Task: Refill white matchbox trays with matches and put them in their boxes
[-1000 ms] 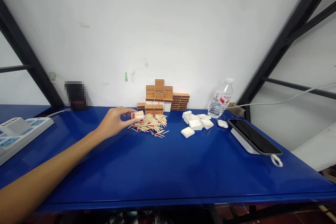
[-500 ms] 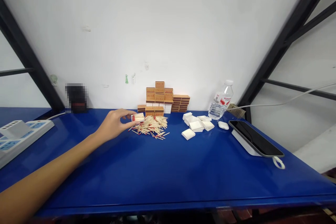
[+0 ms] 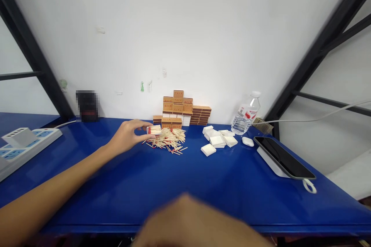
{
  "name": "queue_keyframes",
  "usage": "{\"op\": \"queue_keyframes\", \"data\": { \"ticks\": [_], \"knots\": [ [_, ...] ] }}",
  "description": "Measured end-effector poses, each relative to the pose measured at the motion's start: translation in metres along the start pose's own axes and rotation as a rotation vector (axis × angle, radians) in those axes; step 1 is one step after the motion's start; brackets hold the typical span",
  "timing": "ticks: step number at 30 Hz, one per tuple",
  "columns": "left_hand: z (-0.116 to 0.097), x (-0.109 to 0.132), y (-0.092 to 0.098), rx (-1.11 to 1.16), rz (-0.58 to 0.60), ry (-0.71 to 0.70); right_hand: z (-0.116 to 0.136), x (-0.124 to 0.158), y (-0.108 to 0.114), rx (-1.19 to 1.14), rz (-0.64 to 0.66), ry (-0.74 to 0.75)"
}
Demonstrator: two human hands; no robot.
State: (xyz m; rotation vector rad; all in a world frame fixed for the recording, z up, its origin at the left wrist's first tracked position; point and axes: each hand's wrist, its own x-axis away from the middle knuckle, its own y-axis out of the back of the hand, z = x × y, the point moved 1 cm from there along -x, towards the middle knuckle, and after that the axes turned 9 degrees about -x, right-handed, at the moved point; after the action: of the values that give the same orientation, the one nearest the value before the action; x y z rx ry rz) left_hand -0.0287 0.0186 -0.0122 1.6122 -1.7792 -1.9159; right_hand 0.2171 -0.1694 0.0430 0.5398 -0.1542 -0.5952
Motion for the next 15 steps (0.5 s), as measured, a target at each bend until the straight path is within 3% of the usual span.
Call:
{"op": "queue_keyframes", "data": {
  "ticks": [2,3,4,5,9,12,15],
  "knots": [
    [-0.001,0.000,0.000,0.010,-0.028,-0.036,-0.021,-0.031,0.030,0.047,-0.228,-0.007],
    [-0.002,0.001,-0.001,0.013,-0.038,-0.054,-0.034,-0.048,0.048,0.112,-0.471,0.002],
    [-0.002,0.001,-0.001,0.016,-0.043,-0.067,-0.048,-0.064,0.065,0.169,-0.620,-0.003],
    [-0.003,0.001,-0.002,0.018,-0.043,-0.076,-0.062,-0.080,0.080,0.187,-0.679,-0.014],
    [-0.003,0.002,-0.004,0.014,-0.044,-0.082,-0.105,-0.115,0.108,0.001,-0.621,-0.137],
    [-0.004,0.001,-0.007,0.006,-0.029,-0.080,-0.118,-0.114,0.103,-0.155,-0.550,-0.196],
    [-0.006,0.000,-0.010,0.017,0.013,-0.079,-0.121,-0.107,0.096,-0.301,-0.572,-0.221]
  ]
}}
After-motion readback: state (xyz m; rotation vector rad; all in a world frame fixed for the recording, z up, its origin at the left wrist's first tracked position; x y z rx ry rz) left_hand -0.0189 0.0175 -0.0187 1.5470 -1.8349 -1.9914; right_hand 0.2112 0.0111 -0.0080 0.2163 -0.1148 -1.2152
